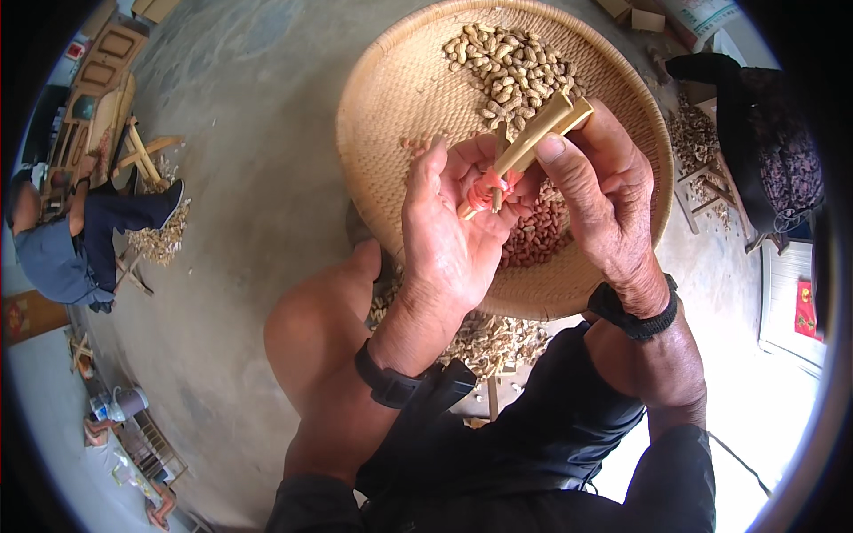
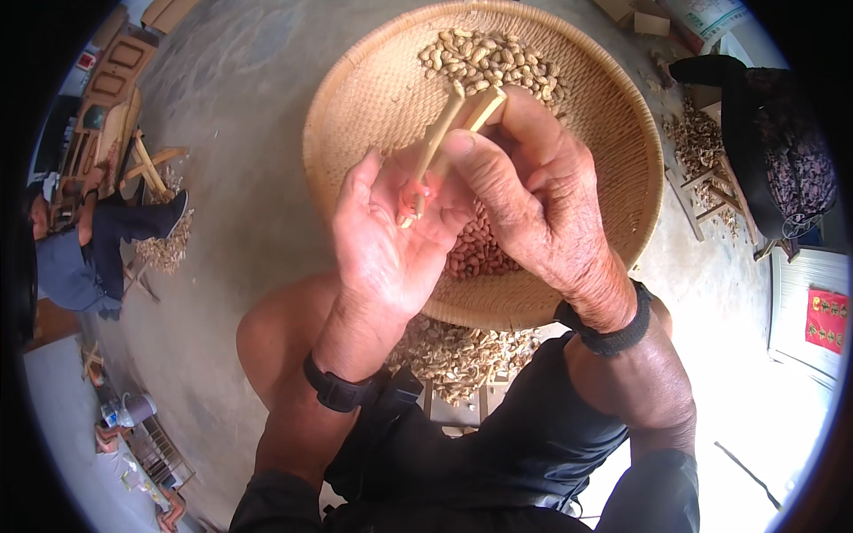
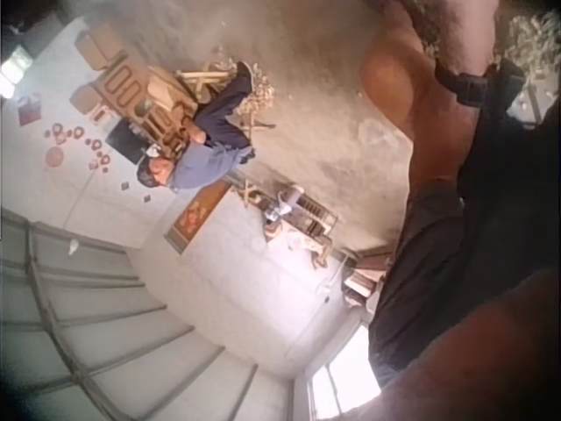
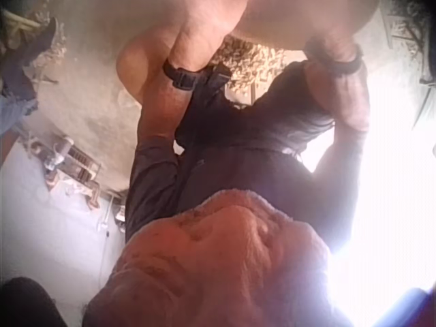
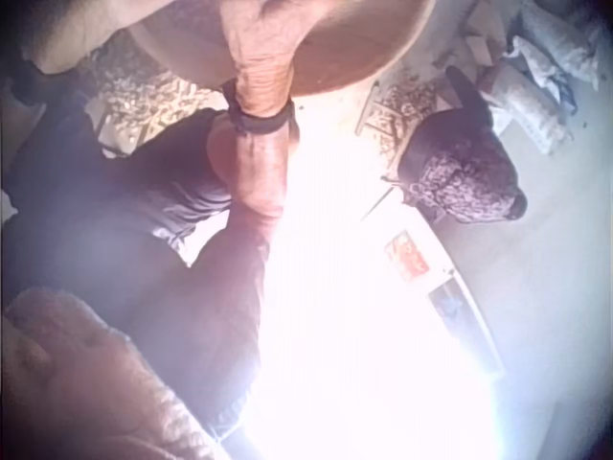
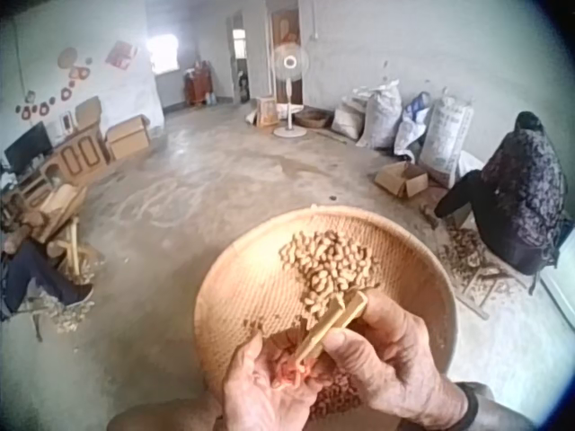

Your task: The person shells peanuts by hand over a large woven tray, picking up individual pods, squeezing the shells to release the seeds, and dropping the empty shells onto the floor while keeping the seeds in the tray. The person also handles and inspects small wooden components tied with a red band.

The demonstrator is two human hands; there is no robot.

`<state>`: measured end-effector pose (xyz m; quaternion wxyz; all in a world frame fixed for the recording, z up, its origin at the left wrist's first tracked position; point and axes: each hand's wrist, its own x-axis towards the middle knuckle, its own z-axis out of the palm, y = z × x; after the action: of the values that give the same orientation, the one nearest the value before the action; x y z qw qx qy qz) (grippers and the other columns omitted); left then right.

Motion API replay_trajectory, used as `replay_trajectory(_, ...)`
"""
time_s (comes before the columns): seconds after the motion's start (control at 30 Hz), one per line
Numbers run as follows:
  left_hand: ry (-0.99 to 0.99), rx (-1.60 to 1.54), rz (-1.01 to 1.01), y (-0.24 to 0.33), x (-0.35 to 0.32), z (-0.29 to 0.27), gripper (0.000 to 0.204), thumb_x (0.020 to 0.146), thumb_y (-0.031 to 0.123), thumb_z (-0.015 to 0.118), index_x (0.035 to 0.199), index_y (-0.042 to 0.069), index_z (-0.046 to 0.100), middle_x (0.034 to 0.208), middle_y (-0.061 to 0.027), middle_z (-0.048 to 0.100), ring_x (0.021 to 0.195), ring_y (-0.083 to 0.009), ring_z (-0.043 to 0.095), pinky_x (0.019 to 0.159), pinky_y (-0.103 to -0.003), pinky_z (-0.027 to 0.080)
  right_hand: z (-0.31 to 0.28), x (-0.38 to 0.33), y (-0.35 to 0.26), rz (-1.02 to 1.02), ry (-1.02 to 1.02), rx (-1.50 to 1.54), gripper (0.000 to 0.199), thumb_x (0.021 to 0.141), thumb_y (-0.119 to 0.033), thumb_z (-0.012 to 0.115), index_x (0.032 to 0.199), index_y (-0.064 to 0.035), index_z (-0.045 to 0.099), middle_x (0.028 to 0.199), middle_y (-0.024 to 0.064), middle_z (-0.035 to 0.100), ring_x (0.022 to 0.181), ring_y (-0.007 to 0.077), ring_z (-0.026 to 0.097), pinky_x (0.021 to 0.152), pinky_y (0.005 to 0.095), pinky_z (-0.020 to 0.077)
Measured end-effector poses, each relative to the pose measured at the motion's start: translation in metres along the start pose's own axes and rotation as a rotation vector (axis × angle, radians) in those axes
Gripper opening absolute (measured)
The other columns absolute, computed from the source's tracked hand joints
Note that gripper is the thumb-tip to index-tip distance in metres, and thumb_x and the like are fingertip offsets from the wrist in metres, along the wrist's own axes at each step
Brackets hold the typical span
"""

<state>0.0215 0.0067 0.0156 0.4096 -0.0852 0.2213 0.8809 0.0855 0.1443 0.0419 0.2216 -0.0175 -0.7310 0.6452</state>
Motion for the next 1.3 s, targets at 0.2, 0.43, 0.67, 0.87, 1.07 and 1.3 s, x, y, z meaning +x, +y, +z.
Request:
replay_trajectory(0.2,-0.013,0.018,0.004,0.001,0.002,-0.005,0.054,0.107,0.051,0.038,0.109,0.003,0.064,0.086,-0.007,0.065,0.081,-0.0199,0.061,0.077,-0.037,0.051,0.001,-0.003,0.003,0.02,-0.024,-0.029,0.013,0.103,-0.012,0.065,0.109,-0.001,0.065,0.083,-0.0011,0.064,0.075,0.0043,0.059,0.066,0.0205,0.0482)
replay_trajectory(0.43,-0.005,0.111,0.008,0.004,0.002,-0.01,0.056,0.107,0.052,0.035,0.106,0.004,0.064,0.082,-0.0042,0.063,0.075,-0.0161,0.058,0.071,-0.035,0.05,0.008,-0.004,0.011,-0.15,0.005,-0.09,0.011,0.104,-0.011,0.062,0.107,-0.0006,0.063,0.081,0.0,0.064,0.071,0.0053,0.061,0.062,0.0207,0.0498)
replay_trajectory(0.67,-0.083,0.191,-0.007,0.007,0.002,-0.017,0.05,0.108,0.048,0.039,0.105,0.004,0.064,0.081,-0.0045,0.064,0.067,-0.0128,0.056,0.061,-0.031,0.048,0.013,-0.004,-0.004,0.039,-0.016,0.174,0.013,0.106,-0.01,0.057,0.107,0.003,0.057,0.083,0.0087,0.07,0.069,0.0126,0.07,0.058,0.0245,0.0574)
replay_trajectory(0.87,-0.081,0.257,0.043,0.008,-0.001,-0.006,0.041,0.106,0.039,0.044,0.103,0.003,0.065,0.084,-0.0055,0.066,0.066,-0.0118,0.055,0.061,-0.032,0.049,0.006,0.001,-0.001,0.011,0.054,0.125,0.013,0.107,-0.009,0.055,0.108,0.0043,0.056,0.084,0.0116,0.07,0.068,0.0146,0.071,0.057,0.0253,0.0582)
replay_trajectory(1.07,-0.087,0.339,-0.005,0.011,-0.002,-0.012,0.04,0.105,0.035,0.043,0.116,0.005,0.066,0.09,-0.0012,0.063,0.075,-0.0116,0.055,0.071,-0.034,0.048,-0.002,0.005,0.0,-0.008,0.138,0.127,0.016,0.107,-0.012,0.056,0.108,0.0025,0.061,0.087,0.0094,0.071,0.074,0.0134,0.07,0.069,0.027,0.0583)
replay_trajectory(1.3,-0.13,0.438,0.104,0.01,-0.006,-0.005,0.024,0.104,0.02,0.06,0.114,-0.001,0.067,0.084,-0.0034,0.064,0.066,-0.0072,0.056,0.062,-0.028,0.054,-0.016,0.009,-0.002,-0.012,0.18,0.091,0.02,0.108,-0.017,0.056,0.111,0.0018,0.063,0.092,0.0087,0.073,0.079,0.0123,0.069,0.075,0.0278,0.0581)
